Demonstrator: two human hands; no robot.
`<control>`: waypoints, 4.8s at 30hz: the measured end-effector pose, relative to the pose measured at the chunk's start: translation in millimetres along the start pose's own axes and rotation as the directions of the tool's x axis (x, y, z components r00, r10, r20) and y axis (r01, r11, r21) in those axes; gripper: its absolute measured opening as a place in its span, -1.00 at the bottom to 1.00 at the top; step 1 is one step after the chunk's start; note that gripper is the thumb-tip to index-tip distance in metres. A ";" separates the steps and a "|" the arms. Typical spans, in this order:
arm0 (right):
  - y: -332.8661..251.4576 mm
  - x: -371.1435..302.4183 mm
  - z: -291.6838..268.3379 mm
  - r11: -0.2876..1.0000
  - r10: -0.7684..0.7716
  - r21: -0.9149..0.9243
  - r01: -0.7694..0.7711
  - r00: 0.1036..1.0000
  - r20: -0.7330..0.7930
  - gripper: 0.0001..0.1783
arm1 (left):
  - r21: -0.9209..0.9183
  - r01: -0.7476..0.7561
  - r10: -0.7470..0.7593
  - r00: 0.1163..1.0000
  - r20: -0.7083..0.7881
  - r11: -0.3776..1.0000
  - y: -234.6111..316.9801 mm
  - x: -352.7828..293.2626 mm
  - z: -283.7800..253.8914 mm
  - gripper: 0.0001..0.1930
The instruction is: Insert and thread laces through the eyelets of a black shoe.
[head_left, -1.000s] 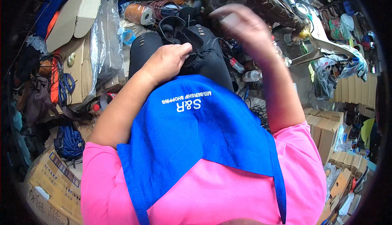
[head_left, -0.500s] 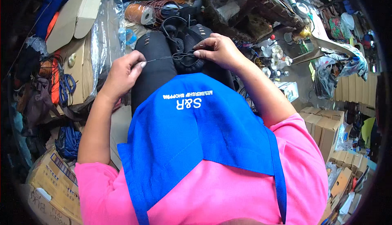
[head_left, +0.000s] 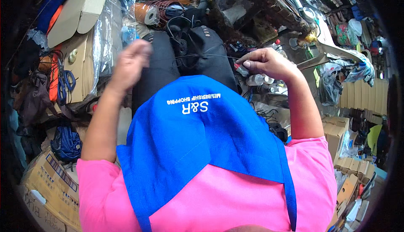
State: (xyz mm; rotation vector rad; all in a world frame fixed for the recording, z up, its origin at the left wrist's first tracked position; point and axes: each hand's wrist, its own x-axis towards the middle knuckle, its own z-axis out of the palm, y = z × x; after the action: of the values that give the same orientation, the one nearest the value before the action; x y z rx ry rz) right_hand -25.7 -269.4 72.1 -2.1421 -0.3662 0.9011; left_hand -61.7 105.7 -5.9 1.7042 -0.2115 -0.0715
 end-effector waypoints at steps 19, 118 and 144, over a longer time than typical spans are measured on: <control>-0.7 39.7 21.8 0.981 -0.187 0.023 0.193 0.969 -0.164 -0.68 | 0.441 -0.446 0.324 0.888 0.325 0.779 33.3 38.1 56.5 -0.72; -41.9 57.4 28.1 0.857 -0.474 -0.354 0.375 0.842 -0.256 -0.47 | 0.714 0.151 -0.204 0.979 -0.012 0.684 -36.6 126.5 -24.3 -0.36; -14.0 79.6 82.3 0.980 0.168 0.152 -0.127 0.939 -0.299 -0.59 | 0.397 -0.266 0.299 0.954 -0.024 0.878 0.7 99.6 34.8 -0.66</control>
State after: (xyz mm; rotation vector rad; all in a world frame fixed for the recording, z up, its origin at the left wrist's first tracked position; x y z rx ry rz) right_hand -26.8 -174.4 6.6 -2.1648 0.0140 0.6330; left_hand 30.0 53.7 -2.8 2.0504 -0.4330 0.2792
